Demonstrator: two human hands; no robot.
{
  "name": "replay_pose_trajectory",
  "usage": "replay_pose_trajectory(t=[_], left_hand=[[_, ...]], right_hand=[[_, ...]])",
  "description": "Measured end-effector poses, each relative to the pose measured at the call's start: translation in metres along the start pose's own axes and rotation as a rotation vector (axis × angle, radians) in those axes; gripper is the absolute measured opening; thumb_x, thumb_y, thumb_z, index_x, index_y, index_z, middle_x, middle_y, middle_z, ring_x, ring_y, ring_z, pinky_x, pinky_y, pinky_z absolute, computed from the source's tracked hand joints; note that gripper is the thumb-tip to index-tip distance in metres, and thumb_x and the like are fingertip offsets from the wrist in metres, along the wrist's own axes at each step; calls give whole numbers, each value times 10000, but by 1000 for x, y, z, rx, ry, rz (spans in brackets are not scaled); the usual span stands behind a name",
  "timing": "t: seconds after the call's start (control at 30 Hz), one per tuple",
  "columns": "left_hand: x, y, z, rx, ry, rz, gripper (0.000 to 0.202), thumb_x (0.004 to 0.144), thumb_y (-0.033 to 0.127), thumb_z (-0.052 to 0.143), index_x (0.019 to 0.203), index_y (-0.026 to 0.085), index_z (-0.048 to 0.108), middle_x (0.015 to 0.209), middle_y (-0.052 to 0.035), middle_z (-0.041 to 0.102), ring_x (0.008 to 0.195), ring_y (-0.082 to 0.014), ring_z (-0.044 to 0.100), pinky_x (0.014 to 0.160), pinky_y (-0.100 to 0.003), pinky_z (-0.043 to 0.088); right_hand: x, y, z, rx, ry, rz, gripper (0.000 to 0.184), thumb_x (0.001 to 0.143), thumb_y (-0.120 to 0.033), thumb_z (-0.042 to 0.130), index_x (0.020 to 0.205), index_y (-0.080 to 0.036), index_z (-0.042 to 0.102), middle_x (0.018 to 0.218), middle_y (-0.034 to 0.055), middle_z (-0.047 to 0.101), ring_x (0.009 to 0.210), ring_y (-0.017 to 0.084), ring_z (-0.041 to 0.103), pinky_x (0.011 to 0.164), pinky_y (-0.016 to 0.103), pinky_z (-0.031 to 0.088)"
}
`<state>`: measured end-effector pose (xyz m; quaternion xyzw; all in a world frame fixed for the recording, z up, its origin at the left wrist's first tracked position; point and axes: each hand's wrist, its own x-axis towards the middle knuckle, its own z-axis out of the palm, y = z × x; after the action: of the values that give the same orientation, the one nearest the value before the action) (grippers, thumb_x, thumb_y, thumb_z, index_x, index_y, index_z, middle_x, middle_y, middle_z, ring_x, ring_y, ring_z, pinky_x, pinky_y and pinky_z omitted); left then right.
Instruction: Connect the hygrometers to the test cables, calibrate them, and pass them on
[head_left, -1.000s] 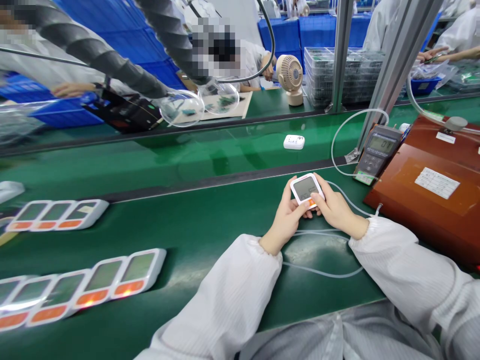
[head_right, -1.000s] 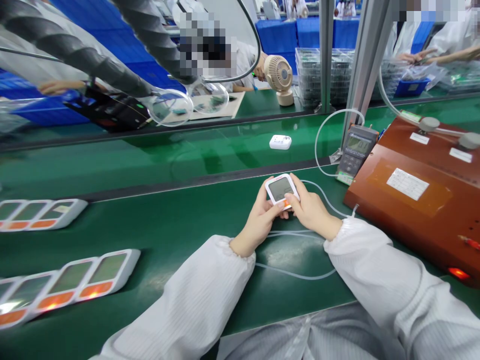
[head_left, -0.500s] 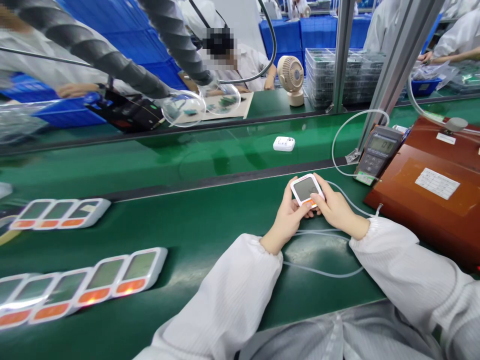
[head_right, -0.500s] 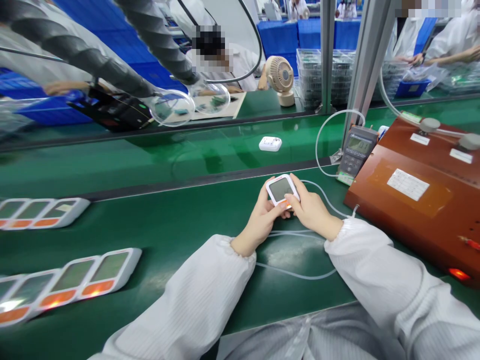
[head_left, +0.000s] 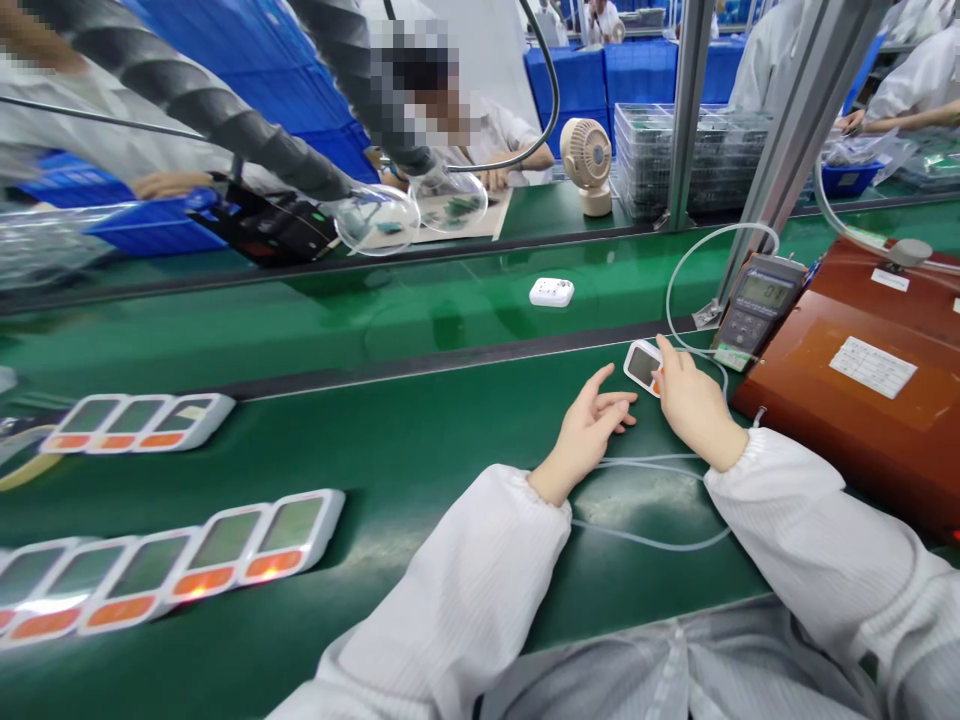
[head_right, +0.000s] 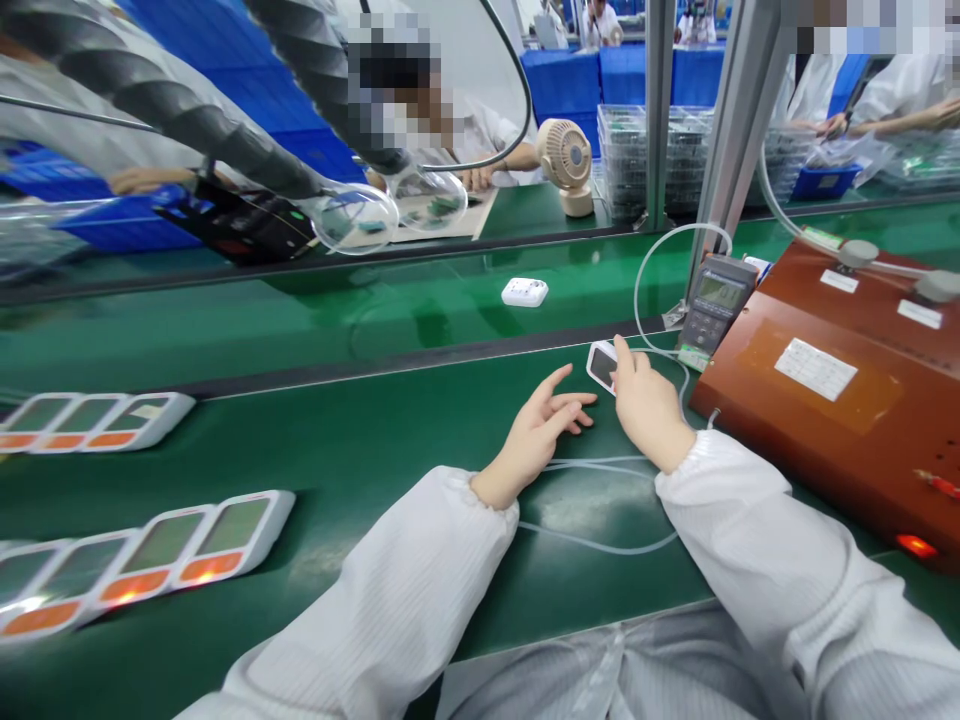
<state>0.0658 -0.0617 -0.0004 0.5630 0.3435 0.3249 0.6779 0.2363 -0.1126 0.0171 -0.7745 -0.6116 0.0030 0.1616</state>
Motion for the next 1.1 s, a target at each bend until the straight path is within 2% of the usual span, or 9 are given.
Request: replay_pose_trajectory(t=[0.13,0.2,0.3,0.4,0.6,0.73,0.87,0.97,1.1], left_hand=[[0,2,2,55,-29,44,318,840,346,702,1094,163,648,858,-55,749,684,-133,664,648,-261,498],[0,2,2,57,3,79,241,827,371,698,937,160,661,785,-44,731,645,-129,645,629,-263,492],[3,5,0,53,88,154,224,801,380,704,842,166,655,722,-29,710,609,-122,628,613,-259,489],[6,13,-9,79,181,240,211,779,369,711,842,172,669,713,-25,710,605,-124,632,616,-262,502],[3,34,-55,195,499,381,239,766,389,687,866,171,683,740,-37,716,640,-139,654,649,-273,519],[-23,36,-101,429,708,390,274,808,421,620,909,174,682,858,-61,727,820,-191,701,817,-342,555],[-68,32,-151,1009,911,220,392,813,392,568,1104,158,688,1167,-150,701,1179,-311,621,1078,-493,436],[-103,25,-181,1323,1036,-89,637,810,497,586,1299,89,598,1470,-285,490,1429,-486,352,1124,-670,286],[-133,13,-199,1383,925,-365,715,845,668,529,1417,240,506,1596,-184,367,1476,-569,183,1066,-799,211]], right_hand=[[-2,2,3,115,138,-107,605,939,-53,408,1540,-85,348,1553,262,356,1121,312,655,858,420,588],[-5,-1,-4,137,136,-144,551,943,-63,460,1492,-91,417,1532,251,388,1165,322,630,892,430,575],[-12,-8,-15,172,-93,-286,279,987,-184,577,1257,-124,611,1232,167,633,1041,283,666,869,391,559],[-22,-17,-17,178,-355,-458,206,971,-331,685,1064,-147,677,1053,101,670,958,249,667,855,357,534],[-39,-28,-8,168,-452,-537,100,939,-233,726,920,-156,665,960,73,656,916,218,641,794,314,489],[-41,-27,-6,297,-436,-527,38,979,-179,643,1007,-154,652,934,66,674,883,212,649,805,328,507],[-38,-21,-9,498,-159,-515,343,1016,-123,469,1352,-142,539,1155,132,635,968,226,654,874,390,550],[-35,-16,-18,680,69,-502,404,1026,-153,394,1414,-176,503,1197,136,597,933,203,664,866,388,575],[-30,-12,-34,1047,202,-345,455,1042,-263,436,1495,-258,394,1295,118,576,738,127,655,679,298,593]])
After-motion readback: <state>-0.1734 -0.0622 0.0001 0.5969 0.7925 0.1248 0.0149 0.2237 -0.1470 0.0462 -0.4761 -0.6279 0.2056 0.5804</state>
